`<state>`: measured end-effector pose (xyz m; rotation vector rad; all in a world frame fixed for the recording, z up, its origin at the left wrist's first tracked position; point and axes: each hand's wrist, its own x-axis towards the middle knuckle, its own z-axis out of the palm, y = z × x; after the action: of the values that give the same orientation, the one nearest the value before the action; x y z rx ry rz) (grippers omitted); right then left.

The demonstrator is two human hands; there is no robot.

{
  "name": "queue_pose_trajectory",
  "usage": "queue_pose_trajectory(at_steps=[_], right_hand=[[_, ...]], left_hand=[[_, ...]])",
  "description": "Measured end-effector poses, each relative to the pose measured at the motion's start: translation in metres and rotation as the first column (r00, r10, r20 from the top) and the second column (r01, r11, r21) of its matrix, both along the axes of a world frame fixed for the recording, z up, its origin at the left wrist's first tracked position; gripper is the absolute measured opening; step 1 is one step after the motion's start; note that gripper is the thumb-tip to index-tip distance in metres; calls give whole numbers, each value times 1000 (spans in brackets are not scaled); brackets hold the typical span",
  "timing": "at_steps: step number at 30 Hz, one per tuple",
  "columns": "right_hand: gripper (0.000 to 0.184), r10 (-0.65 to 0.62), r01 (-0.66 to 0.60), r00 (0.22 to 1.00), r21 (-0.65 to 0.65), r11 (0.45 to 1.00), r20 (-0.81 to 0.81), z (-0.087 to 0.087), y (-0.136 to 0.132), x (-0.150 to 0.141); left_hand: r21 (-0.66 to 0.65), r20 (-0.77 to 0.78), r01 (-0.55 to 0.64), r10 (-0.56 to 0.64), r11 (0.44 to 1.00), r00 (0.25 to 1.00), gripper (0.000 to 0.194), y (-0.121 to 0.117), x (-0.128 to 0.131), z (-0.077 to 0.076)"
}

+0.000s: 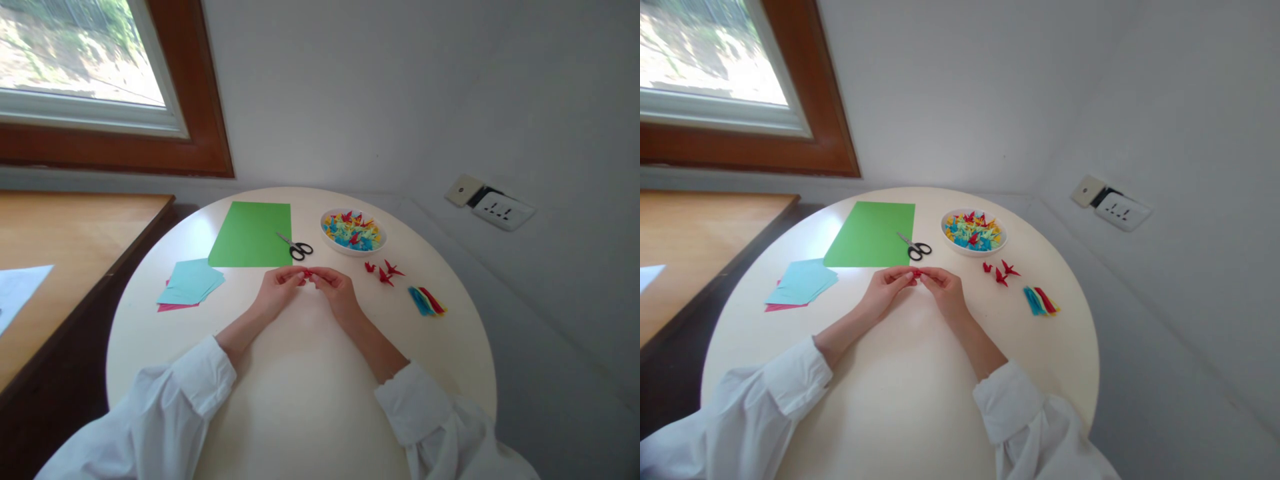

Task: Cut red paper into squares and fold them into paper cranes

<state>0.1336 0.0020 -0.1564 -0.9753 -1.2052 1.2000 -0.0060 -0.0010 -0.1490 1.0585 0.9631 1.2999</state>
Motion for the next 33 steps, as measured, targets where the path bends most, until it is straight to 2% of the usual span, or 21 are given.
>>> queue_pose_trajectory(at_steps=[21, 33], right_hand=[[18, 27, -29, 998, -27, 999, -65, 1, 0, 0], [19, 59, -61, 995, -30, 998, -80, 3, -1, 1]], left_hand=[[9, 29, 3, -3, 1000, 1000, 24, 1, 0, -2], [9, 37, 23, -23, 1000, 999, 29, -2, 2, 5]])
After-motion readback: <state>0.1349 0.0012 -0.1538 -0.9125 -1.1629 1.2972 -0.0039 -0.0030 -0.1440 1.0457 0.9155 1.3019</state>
